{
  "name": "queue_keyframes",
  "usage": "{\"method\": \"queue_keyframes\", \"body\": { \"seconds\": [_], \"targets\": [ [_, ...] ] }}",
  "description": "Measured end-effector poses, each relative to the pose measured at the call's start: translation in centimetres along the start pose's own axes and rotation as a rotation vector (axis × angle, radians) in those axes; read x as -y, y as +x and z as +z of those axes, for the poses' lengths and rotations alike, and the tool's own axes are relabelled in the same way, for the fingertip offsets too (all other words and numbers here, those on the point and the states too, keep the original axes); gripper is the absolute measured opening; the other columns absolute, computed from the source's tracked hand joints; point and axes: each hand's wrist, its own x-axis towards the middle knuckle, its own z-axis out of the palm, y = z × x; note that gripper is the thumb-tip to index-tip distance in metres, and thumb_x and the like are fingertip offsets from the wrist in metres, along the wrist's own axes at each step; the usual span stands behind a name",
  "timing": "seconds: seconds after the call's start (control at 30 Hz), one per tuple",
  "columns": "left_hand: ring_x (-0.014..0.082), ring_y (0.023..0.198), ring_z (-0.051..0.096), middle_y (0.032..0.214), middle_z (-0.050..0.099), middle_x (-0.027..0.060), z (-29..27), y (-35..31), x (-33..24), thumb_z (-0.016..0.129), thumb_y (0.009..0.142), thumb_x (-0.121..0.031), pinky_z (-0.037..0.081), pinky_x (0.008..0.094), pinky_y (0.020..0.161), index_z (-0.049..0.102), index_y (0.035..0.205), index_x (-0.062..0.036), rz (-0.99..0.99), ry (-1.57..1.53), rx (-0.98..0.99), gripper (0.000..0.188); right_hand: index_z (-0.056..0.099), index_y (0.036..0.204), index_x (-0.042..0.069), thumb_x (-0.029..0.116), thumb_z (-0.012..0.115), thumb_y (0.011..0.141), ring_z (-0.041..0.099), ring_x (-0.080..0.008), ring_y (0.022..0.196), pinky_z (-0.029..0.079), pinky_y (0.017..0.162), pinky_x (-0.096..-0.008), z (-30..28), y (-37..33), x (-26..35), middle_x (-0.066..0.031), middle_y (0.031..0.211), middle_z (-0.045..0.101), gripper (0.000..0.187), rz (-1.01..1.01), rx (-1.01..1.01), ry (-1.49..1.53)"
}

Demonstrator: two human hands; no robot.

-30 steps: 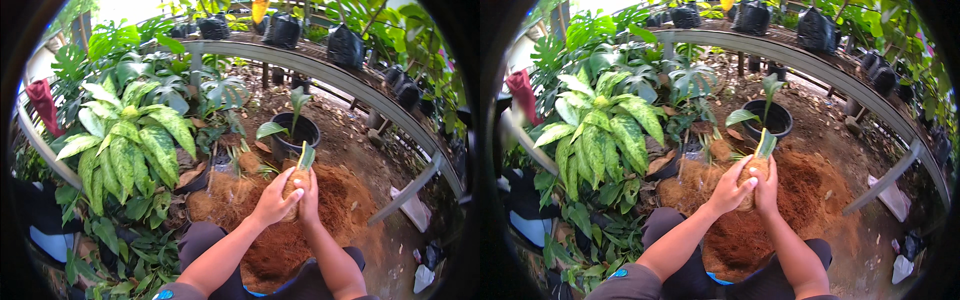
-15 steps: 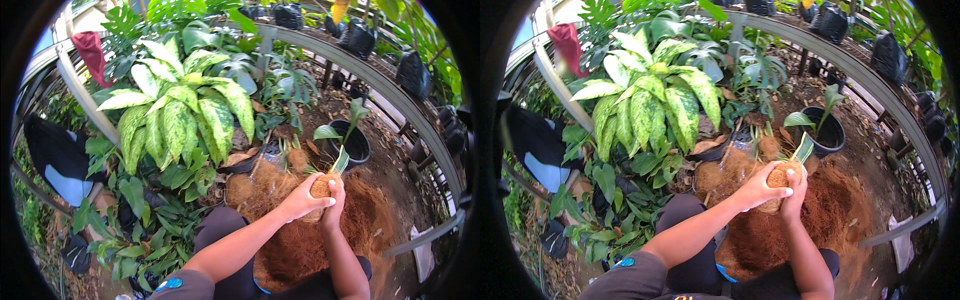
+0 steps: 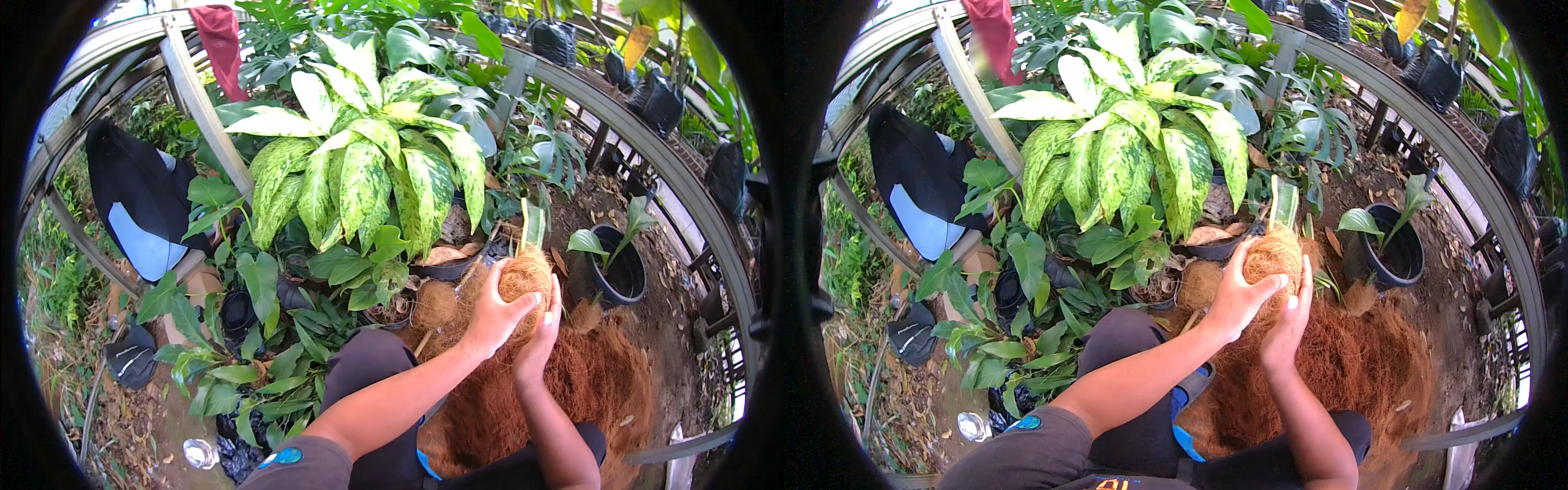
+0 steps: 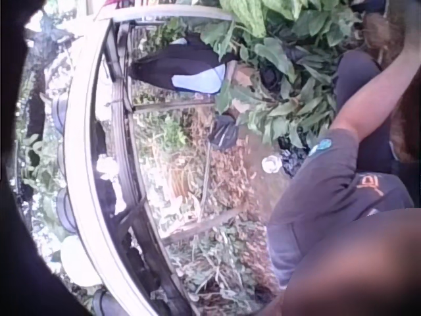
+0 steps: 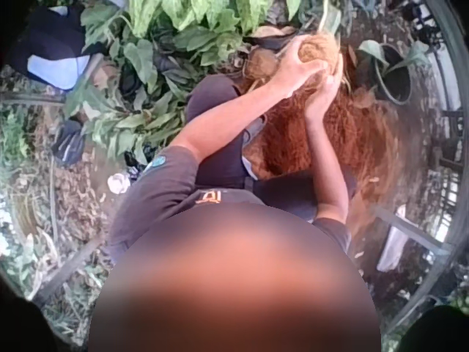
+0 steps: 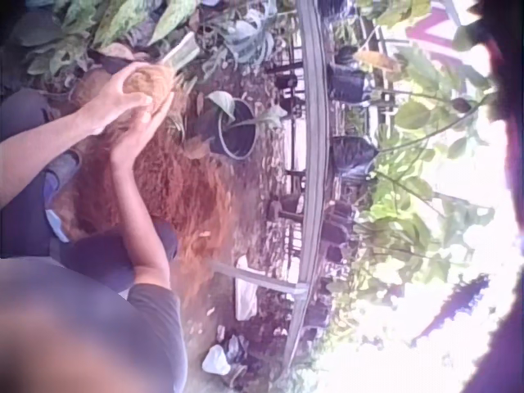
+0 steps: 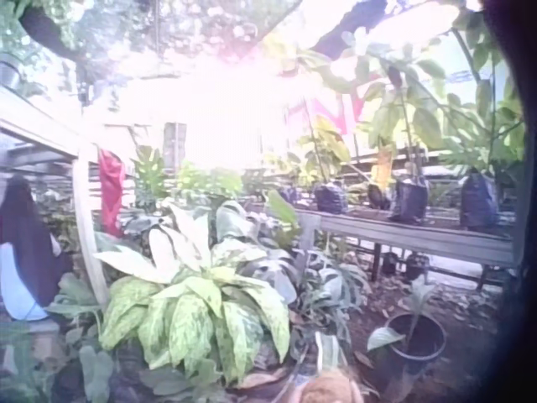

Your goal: The person wraps a small plant in coir by hand, repeatedly compressing and shaping the material around the plant's base. The person continues to adjust the coir and the plant, ensuring the wrapping is secure.

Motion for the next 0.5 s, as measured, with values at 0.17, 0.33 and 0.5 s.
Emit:
{"method": "queue_keyframes", "body": {
  "seconds": [0.17,0.33,0.5],
  "targets": [
    [0.0192,0.115,0.062,0.129,0.060,0.0129,-0.4,-0.8,-0.1,0.073,0.091,-0.006,0.051,0.0344,0.102,0.042,0.145,-0.0017,-0.096,-0.246,-0.096,0.063,0.042,0.151,-0.005,0.052,0.049,0.103,0.043,-0.0378,0.143,0.031,0.120,-0.0490,1.7,-0.1,-1.8,-0.0244,0.152,0.046,0.075,-0.236,-0.075,-0.160],
    [0.0187,0.115,0.062,0.128,0.061,0.0124,-0.2,-1.0,-0.3,0.075,0.091,-0.009,0.052,0.0350,0.101,0.042,0.145,-0.0029,-0.098,-0.264,-0.026,0.063,0.044,0.149,-0.005,0.045,0.055,0.101,0.047,-0.0337,0.140,0.034,0.118,-0.0466,1.4,-0.1,-1.9,-0.0228,0.150,0.049,0.071,-0.206,-0.122,-0.068],
    [0.0194,0.115,0.063,0.126,0.062,0.0140,1.3,0.0,-1.1,0.076,0.090,-0.011,0.052,0.0355,0.101,0.042,0.145,-0.0015,-0.026,-0.063,-0.023,0.065,0.027,0.158,-0.004,0.053,0.046,0.104,0.030,-0.0384,0.152,0.023,0.123,-0.0518,-0.3,0.8,-1.3,-0.0267,0.161,0.030,0.081,-0.395,-0.084,-0.178]
  ]
}}
